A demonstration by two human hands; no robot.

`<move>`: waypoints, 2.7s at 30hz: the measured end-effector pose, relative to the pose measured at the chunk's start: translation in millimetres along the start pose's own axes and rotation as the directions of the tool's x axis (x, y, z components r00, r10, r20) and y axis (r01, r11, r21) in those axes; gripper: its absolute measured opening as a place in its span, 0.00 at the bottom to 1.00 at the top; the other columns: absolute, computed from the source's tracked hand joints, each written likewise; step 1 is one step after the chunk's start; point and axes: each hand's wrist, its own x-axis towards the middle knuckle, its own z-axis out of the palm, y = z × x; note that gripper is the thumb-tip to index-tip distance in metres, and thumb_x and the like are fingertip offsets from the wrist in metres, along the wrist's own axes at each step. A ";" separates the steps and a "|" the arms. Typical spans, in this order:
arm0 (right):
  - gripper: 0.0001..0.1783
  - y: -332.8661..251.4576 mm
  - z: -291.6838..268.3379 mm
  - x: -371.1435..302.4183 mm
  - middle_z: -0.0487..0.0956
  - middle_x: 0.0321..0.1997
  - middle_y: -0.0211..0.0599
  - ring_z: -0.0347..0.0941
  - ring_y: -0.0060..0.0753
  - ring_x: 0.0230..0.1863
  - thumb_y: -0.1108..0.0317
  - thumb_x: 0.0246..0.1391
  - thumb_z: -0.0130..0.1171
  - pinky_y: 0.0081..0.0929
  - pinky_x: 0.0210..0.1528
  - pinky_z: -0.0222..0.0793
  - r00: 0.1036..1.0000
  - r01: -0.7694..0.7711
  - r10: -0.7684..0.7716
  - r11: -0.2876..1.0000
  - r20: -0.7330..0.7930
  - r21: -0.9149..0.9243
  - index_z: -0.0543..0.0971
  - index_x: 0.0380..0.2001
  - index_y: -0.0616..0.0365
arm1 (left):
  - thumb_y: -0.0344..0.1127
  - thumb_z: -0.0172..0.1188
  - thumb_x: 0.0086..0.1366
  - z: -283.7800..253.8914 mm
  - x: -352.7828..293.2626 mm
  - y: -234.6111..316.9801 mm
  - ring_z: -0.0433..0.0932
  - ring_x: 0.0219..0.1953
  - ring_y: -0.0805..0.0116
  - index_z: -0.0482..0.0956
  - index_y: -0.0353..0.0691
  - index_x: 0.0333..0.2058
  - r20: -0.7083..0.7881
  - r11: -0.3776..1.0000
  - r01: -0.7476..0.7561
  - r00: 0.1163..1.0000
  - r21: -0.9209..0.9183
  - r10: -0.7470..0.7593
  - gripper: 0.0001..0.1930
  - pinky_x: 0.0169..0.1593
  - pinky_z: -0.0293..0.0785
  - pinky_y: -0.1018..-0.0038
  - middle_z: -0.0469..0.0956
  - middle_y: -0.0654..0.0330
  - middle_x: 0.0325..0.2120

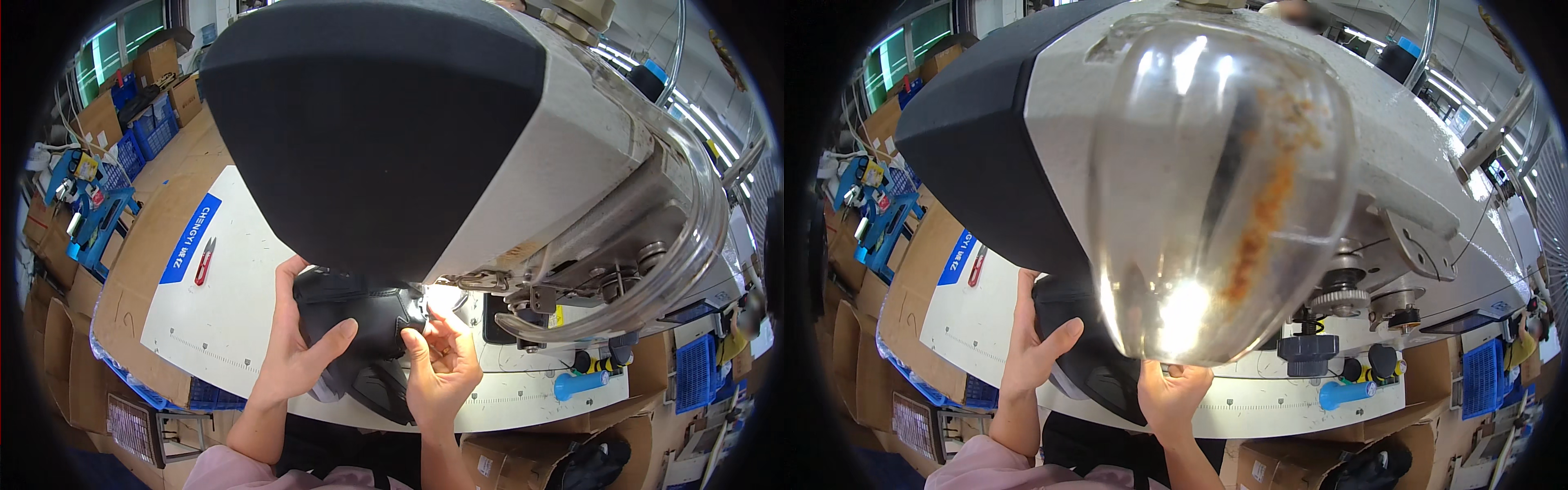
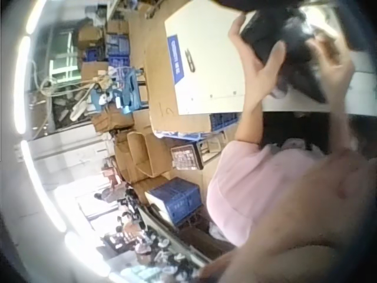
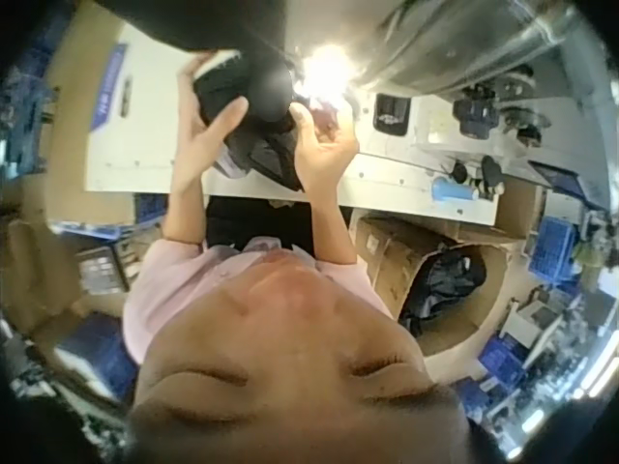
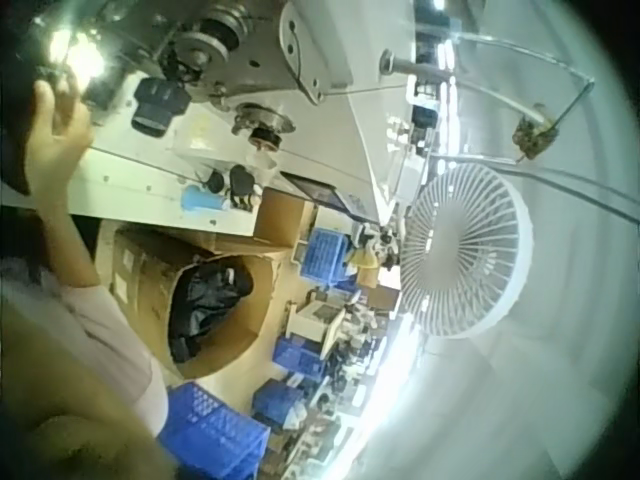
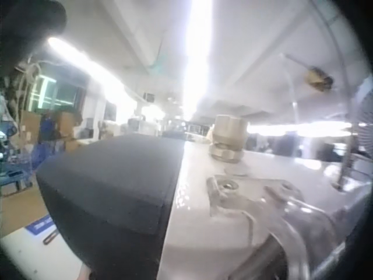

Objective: The person stitches black shoe components using a sewing machine, rotating and guiding the material by hand, and cuts thread using thread snips.

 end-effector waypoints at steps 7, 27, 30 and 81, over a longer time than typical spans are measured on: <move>0.20 -1.5 -10.6 5.6 0.76 0.36 0.34 0.71 0.16 0.35 0.83 0.48 0.62 0.14 0.40 0.70 0.999 -0.035 0.034 0.999 0.022 0.031 0.74 0.47 0.67 | 0.22 0.60 0.53 7.8 -10.6 -3.8 0.70 0.46 0.72 0.57 0.34 0.52 -0.024 1.000 -0.002 1.000 -0.021 0.001 0.29 0.50 0.68 0.76 0.67 0.54 0.44; 0.15 12.0 -62.5 54.0 0.76 0.36 0.33 0.71 0.23 0.39 0.78 0.49 0.61 0.21 0.46 0.68 0.936 -0.167 0.155 0.986 0.316 0.012 0.76 0.43 0.65 | 0.19 0.63 0.54 89.0 -79.3 -50.3 0.76 0.33 0.73 0.54 0.37 0.46 -0.313 0.990 -0.140 0.941 -0.012 0.130 0.27 0.34 0.75 0.83 0.62 0.51 0.40; 0.10 19.0 -59.0 54.8 0.77 0.24 0.29 0.68 0.14 0.27 0.80 0.35 0.60 0.19 0.30 0.65 0.968 -0.081 0.080 0.997 0.239 -0.006 0.74 0.26 0.65 | 0.20 0.63 0.54 86.1 -73.3 -46.8 0.75 0.34 0.72 0.54 0.36 0.46 -0.299 0.988 -0.151 0.942 0.019 0.150 0.27 0.35 0.74 0.83 0.62 0.52 0.40; 0.25 7.3 19.6 -4.8 0.73 0.32 0.32 0.69 0.16 0.31 0.81 0.55 0.55 0.12 0.34 0.65 1.000 -0.014 0.015 0.998 -0.014 0.058 0.61 0.55 0.62 | 0.27 0.64 0.55 12.0 41.1 14.2 0.76 0.34 0.61 0.76 0.31 0.36 0.198 0.822 -0.360 0.933 0.441 0.302 0.11 0.39 0.71 0.71 0.79 0.53 0.31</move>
